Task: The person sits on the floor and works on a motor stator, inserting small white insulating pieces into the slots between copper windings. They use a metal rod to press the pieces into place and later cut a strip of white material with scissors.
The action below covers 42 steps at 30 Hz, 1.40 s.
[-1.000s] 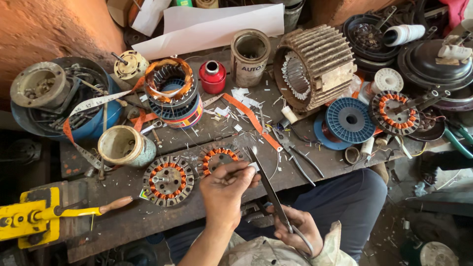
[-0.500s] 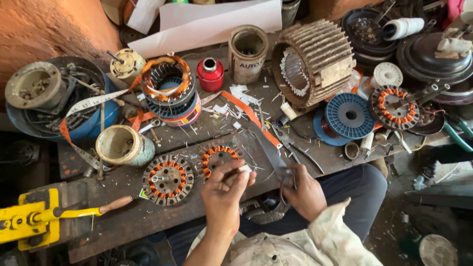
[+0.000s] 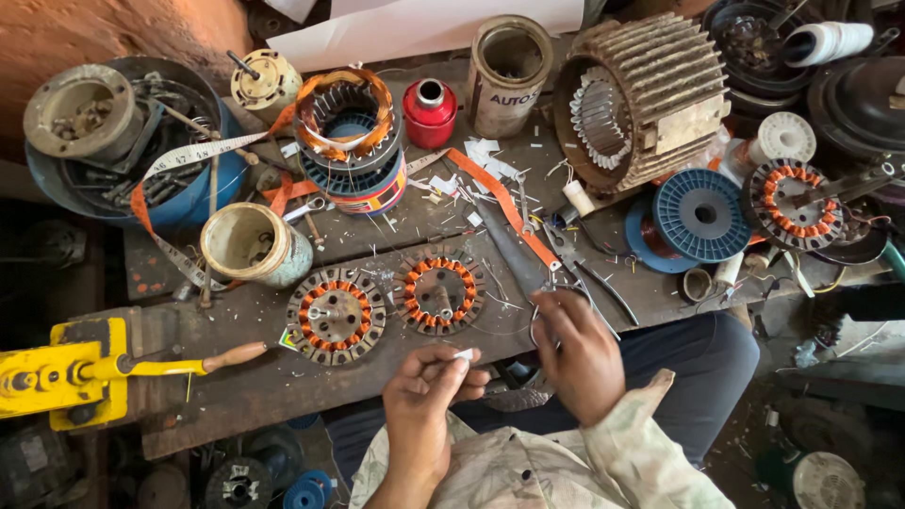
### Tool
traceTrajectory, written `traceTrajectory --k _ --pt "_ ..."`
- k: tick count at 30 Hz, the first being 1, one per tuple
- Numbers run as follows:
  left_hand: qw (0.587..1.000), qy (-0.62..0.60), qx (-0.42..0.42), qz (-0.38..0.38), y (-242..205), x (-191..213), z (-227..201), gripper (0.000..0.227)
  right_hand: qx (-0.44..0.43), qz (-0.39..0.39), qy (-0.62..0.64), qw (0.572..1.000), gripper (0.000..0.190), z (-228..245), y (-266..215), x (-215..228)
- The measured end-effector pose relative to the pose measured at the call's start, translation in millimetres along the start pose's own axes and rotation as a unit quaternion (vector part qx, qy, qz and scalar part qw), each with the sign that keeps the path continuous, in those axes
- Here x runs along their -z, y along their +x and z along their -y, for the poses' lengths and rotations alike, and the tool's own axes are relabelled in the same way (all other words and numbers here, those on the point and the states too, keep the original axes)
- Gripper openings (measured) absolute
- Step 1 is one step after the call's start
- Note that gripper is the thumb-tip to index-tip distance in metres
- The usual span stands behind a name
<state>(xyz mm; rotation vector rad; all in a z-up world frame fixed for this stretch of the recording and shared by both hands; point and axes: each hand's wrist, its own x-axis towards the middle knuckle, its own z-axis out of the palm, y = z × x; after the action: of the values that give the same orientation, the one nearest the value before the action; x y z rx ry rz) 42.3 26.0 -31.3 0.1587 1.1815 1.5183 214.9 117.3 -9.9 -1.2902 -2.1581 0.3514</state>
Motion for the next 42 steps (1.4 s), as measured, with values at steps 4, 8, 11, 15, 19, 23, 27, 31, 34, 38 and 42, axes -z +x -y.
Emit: traceTrajectory --k 4,8,11,15,19,23,27,31,34,38,42 --pt "0.999 -0.021 -0.005 0.038 5.5 -8.8 5.4 0.014 -0.081 0.092 0.271 0.955 0.035 34.3 -0.3 19.1" --pt "0.995 -0.050 -0.002 0.091 5.9 -7.9 8.9 0.013 -0.043 0.066 0.280 0.957 0.024 39.0 -1.9 20.5" --pt "0.995 -0.017 -0.011 0.101 7.5 -10.8 5.0 0.014 -0.138 0.101 0.400 0.900 0.024 34.0 -1.3 20.1" --pt "0.994 0.014 -0.007 0.108 6.3 -17.3 -2.3 0.015 -0.273 0.124 0.524 0.797 0.018 29.1 -0.8 19.2" --pt "0.993 0.037 -0.024 0.113 3.7 -16.1 -2.1 0.013 -0.217 0.107 0.520 0.819 0.014 26.3 -1.3 17.7" --pt "0.981 0.076 0.005 0.178 5.4 -0.6 -1.1 0.013 -0.189 0.167 0.610 0.752 0.012 17.2 -6.8 21.4" --pt "0.959 0.084 0.072 0.262 7.4 10.4 -4.3 0.012 -0.205 0.264 0.646 0.687 0.013 -3.2 -5.5 24.9" --pt "0.969 0.112 0.025 0.217 13.6 5.8 -0.8 0.013 -0.195 0.210 0.556 0.780 0.012 2.5 -2.1 22.1" --pt "0.963 0.164 -0.066 0.206 14.3 -0.6 -6.7 0.011 -0.112 0.154 0.424 0.885 0.013 14.5 3.0 27.1" --pt "0.923 0.264 -0.206 0.190 4.1 -15.5 -29.5 0.011 -0.039 0.094 0.392 0.914 0.015 30.4 9.8 32.0" --pt "0.870 0.333 -0.318 0.179 -5.0 -28.7 -53.1 0.013 -0.013 0.075 0.386 0.919 0.016 35.2 12.8 32.3"
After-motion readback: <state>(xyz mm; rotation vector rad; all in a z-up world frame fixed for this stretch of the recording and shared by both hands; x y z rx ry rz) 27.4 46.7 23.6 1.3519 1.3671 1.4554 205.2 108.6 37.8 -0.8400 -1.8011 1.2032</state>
